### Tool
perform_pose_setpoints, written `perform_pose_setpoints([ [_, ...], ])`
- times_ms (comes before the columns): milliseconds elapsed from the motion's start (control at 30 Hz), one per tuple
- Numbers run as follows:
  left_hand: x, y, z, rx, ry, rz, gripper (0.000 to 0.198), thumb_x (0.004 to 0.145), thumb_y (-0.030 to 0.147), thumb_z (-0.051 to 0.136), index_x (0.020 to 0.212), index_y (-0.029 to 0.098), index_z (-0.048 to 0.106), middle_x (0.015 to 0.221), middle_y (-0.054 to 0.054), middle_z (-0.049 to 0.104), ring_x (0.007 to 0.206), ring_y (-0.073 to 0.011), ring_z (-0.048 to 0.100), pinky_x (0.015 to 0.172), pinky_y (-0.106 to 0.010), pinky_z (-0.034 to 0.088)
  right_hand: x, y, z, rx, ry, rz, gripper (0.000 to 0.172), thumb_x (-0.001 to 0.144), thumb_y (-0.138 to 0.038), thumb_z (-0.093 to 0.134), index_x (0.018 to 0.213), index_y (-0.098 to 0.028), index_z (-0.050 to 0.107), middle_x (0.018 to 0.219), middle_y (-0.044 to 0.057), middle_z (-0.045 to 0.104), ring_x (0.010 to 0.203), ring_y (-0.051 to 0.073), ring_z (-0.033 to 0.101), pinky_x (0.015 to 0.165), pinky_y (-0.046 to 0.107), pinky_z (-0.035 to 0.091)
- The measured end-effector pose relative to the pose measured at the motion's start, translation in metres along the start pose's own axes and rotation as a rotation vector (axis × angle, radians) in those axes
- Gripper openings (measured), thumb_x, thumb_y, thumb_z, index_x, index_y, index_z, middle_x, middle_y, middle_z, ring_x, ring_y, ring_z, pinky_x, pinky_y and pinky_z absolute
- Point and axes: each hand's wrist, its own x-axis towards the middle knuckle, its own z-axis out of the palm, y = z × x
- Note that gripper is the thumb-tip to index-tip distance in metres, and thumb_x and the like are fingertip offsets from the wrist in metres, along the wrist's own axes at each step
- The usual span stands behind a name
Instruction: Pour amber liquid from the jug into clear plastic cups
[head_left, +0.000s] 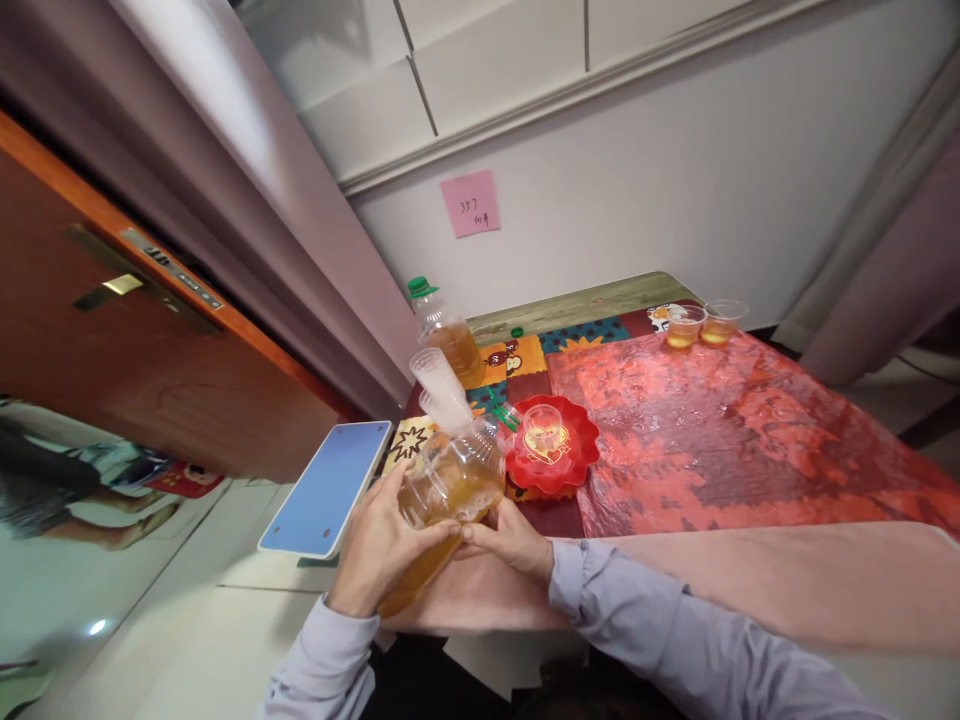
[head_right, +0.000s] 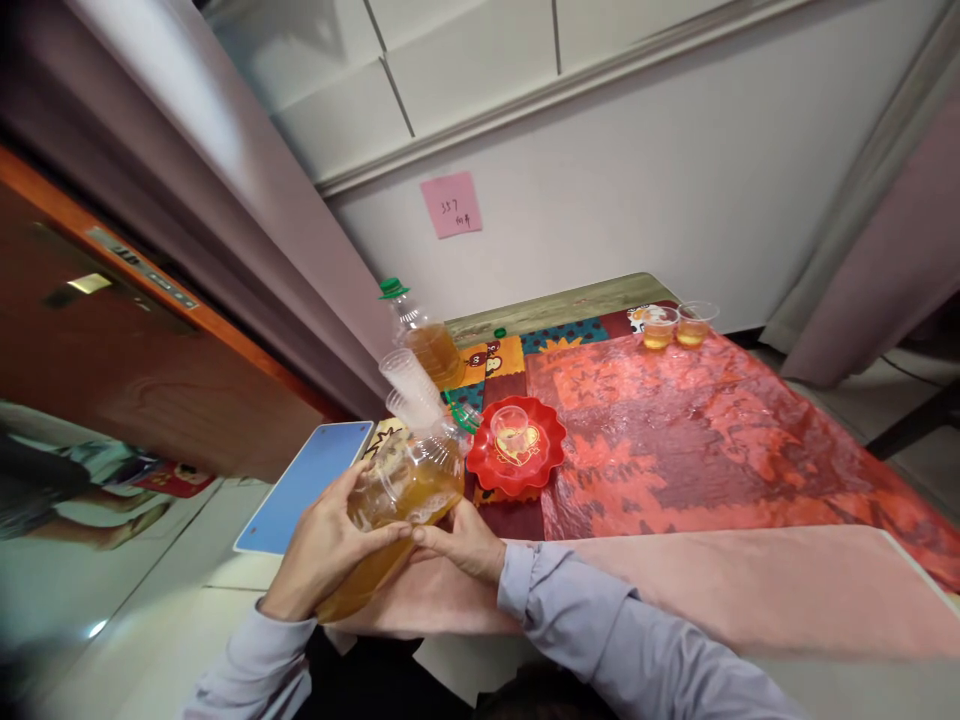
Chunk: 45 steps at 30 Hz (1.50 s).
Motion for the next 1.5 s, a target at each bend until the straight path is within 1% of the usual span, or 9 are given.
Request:
perform_pose_setpoints([
  [100, 0.006, 0.005, -0.002, 0.011, -0.01, 0.034, 0.096, 0.062, 0.067, 0.088, 0.14, 0.017, 0.064, 0.143, -0.02, 0.072, 0.131, -0.0399, 0.07, 0.113, -0.055, 0.055, 0.0, -0.003, 0.0, 0.017, 0.027, -0.023, 0.086, 0.073, -0.066, 0.093, 0.138, -0.024, 0.057, 0.14, 0.013, 0.07, 0.126, 0.032, 0.071, 0.091, 0.044, 0.068],
  [233, 0.015, 0.012, -0.004, 0.024, -0.03, 0.035, 0.095, 0.061, 0.067, 0.088, 0.137, 0.015, 0.065, 0.139, -0.021, 0.074, 0.128, -0.0422, 0.071, 0.111, -0.058, 0.056, -0.001, -0.005, 0.0, 0.03, 0.052, -0.005, 0.085, 0.074, -0.065, 0.093, 0.139, -0.025, 0.056, 0.142, 0.013, 0.069, 0.124, 0.033, 0.073, 0.092, 0.049, 0.069],
  [433, 0.024, 0.026, -0.008, 0.026, -0.082, 0.026, 0.09, 0.06, 0.054, 0.091, 0.139, 0.019, 0.065, 0.137, -0.017, 0.076, 0.123, -0.0403, 0.074, 0.105, -0.054, 0.059, 0.001, -0.005, -0.002, 0.042, 0.071, -0.012, 0.085, 0.075, -0.066, 0.092, 0.14, -0.025, 0.056, 0.141, 0.013, 0.069, 0.123, 0.033, 0.073, 0.095, 0.052, 0.068],
  [533, 0.026, 0.029, -0.008, 0.003, -0.089, 0.042, 0.09, 0.061, 0.053, 0.091, 0.142, 0.021, 0.064, 0.137, -0.016, 0.076, 0.122, -0.0391, 0.074, 0.103, -0.053, 0.059, 0.002, -0.005, -0.002, 0.031, 0.076, -0.003, 0.083, 0.076, -0.065, 0.092, 0.139, -0.024, 0.057, 0.14, 0.014, 0.069, 0.124, 0.034, 0.073, 0.096, 0.053, 0.067],
  [733, 0.028, 0.027, -0.006, 0.002, -0.07, 0.058, 0.091, 0.058, 0.054, 0.092, 0.139, 0.022, 0.066, 0.132, -0.015, 0.078, 0.118, -0.0406, 0.075, 0.098, -0.054, 0.061, 0.0, -0.009, -0.001, 0.032, 0.069, -0.012, 0.086, 0.078, -0.066, 0.09, 0.144, -0.025, 0.054, 0.145, 0.015, 0.067, 0.126, 0.034, 0.072, 0.098, 0.055, 0.066],
  [900, 0.028, 0.026, -0.005, -0.013, -0.079, 0.045, 0.092, 0.058, 0.058, 0.092, 0.138, 0.021, 0.066, 0.13, -0.016, 0.078, 0.116, -0.0414, 0.076, 0.096, -0.055, 0.061, 0.001, -0.006, 0.0, 0.037, 0.082, -0.006, 0.087, 0.074, -0.07, 0.091, 0.138, -0.023, 0.056, 0.14, 0.014, 0.07, 0.124, 0.035, 0.073, 0.1, 0.059, 0.065],
  [1067, 0.03, 0.024, -0.003, -0.027, -0.068, 0.06, 0.09, 0.056, 0.058, 0.093, 0.135, 0.023, 0.067, 0.128, -0.015, 0.079, 0.114, -0.0413, 0.077, 0.094, -0.054, 0.062, 0.001, -0.005, 0.0, 0.054, 0.078, -0.008, 0.088, 0.076, -0.067, 0.091, 0.143, -0.025, 0.054, 0.142, 0.014, 0.069, 0.122, 0.033, 0.075, 0.099, 0.058, 0.065],
  [1167, 0.031, 0.022, -0.002, -0.026, -0.047, 0.078, 0.09, 0.055, 0.059, 0.093, 0.134, 0.023, 0.068, 0.125, -0.015, 0.08, 0.111, -0.041, 0.078, 0.092, -0.054, 0.063, 0.001, -0.005, -0.001, 0.053, 0.076, -0.001, 0.085, 0.076, -0.067, 0.091, 0.141, -0.024, 0.056, 0.141, 0.014, 0.069, 0.123, 0.033, 0.074, 0.099, 0.057, 0.066],
  [1500, 0.034, 0.026, -0.004, -0.043, -0.088, 0.09, 0.089, 0.059, 0.056, 0.093, 0.138, 0.024, 0.067, 0.13, -0.014, 0.079, 0.115, -0.0391, 0.077, 0.097, -0.052, 0.061, 0.0, -0.01, 0.001, 0.069, 0.087, 0.01, 0.081, 0.077, -0.064, 0.092, 0.14, -0.025, 0.059, 0.147, 0.013, 0.066, 0.126, 0.033, 0.071, 0.098, 0.054, 0.067],
])
